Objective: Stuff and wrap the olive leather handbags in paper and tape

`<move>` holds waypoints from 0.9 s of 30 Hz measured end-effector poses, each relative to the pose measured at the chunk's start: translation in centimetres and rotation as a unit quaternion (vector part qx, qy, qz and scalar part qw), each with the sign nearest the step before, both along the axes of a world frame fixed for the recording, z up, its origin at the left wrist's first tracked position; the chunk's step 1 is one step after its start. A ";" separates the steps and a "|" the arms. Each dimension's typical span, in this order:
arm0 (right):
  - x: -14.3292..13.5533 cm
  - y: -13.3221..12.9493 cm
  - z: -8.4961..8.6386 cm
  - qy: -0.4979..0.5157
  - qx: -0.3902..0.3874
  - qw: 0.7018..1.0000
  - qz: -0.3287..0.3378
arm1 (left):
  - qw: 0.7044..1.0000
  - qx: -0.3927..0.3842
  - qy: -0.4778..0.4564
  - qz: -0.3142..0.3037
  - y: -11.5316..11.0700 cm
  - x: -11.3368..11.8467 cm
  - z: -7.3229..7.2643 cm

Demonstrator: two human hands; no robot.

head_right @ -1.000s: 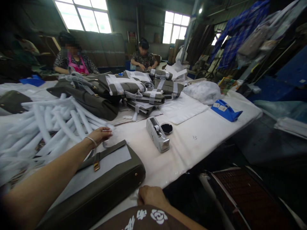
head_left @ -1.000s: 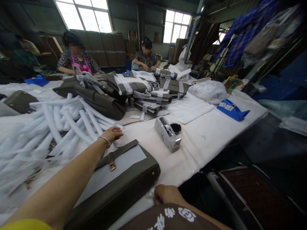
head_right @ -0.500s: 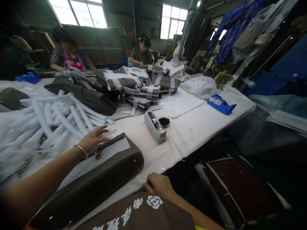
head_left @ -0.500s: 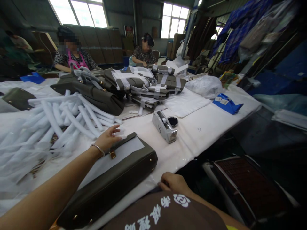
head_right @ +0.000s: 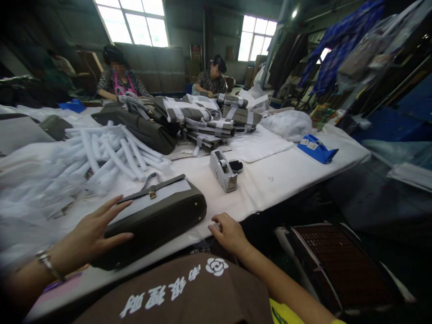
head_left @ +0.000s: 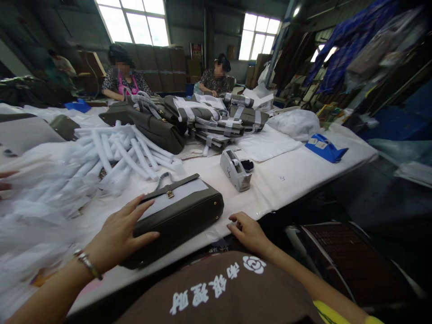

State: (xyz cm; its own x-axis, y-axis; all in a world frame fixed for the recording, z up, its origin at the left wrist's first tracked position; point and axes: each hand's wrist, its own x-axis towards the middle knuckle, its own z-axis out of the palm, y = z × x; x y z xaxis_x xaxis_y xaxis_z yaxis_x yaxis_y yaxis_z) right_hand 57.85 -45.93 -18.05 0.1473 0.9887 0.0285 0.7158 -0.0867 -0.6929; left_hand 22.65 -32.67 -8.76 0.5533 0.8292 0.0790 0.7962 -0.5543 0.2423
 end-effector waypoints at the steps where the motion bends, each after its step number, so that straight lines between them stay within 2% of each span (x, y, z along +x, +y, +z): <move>1: 0.0 0.6 0.1 0.019 0.011 1.000 -0.007 | 0.999 0.021 -0.018 0.027 -1.1 -1.3 -0.8; 4: 0.2 2.6 0.3 0.106 0.016 0.994 -0.014 | 0.991 0.060 -0.062 0.105 -4.0 -3.6 -3.1; 7: 0.5 4.5 0.5 0.207 -0.047 0.977 0.025 | 0.984 0.106 -0.070 0.127 -5.8 -2.8 -4.0; 9: 0.7 5.4 0.5 0.268 -0.113 0.955 0.062 | 0.980 0.158 -0.047 0.108 -6.2 -0.8 -3.6; 11: 0.9 6.0 0.3 0.314 -0.164 0.931 0.082 | 0.976 0.205 -0.024 0.063 -6.1 2.0 -2.8; 15: 1.5 6.5 -0.2 0.359 -0.198 0.909 0.072 | 0.971 0.232 -0.007 -0.061 -5.2 8.6 -1.5; 17: 1.9 6.7 -0.6 0.366 -0.203 0.905 0.072 | 0.969 0.230 0.008 -0.094 -4.7 11.8 -1.4; 20: 2.4 7.0 -1.1 0.377 -0.208 0.899 0.081 | 0.965 0.241 0.038 -0.093 -4.1 15.4 -1.8; 22: 2.9 7.2 -1.5 0.383 -0.216 0.894 0.090 | 0.962 0.259 0.050 -0.072 -3.7 16.9 -2.3; 27: 4.1 7.9 -1.7 0.394 -0.258 0.873 0.121 | 0.956 0.286 0.047 -0.049 -3.0 17.9 -3.3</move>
State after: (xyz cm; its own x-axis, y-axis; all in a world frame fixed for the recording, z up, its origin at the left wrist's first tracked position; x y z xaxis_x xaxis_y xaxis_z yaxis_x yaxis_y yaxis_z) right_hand 61.94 -38.00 -19.71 -0.2963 0.8443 -0.4464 0.0743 -0.4456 -0.8921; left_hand 40.51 -35.65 -12.04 0.6527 0.6098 0.4496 0.7374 -0.6473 -0.1926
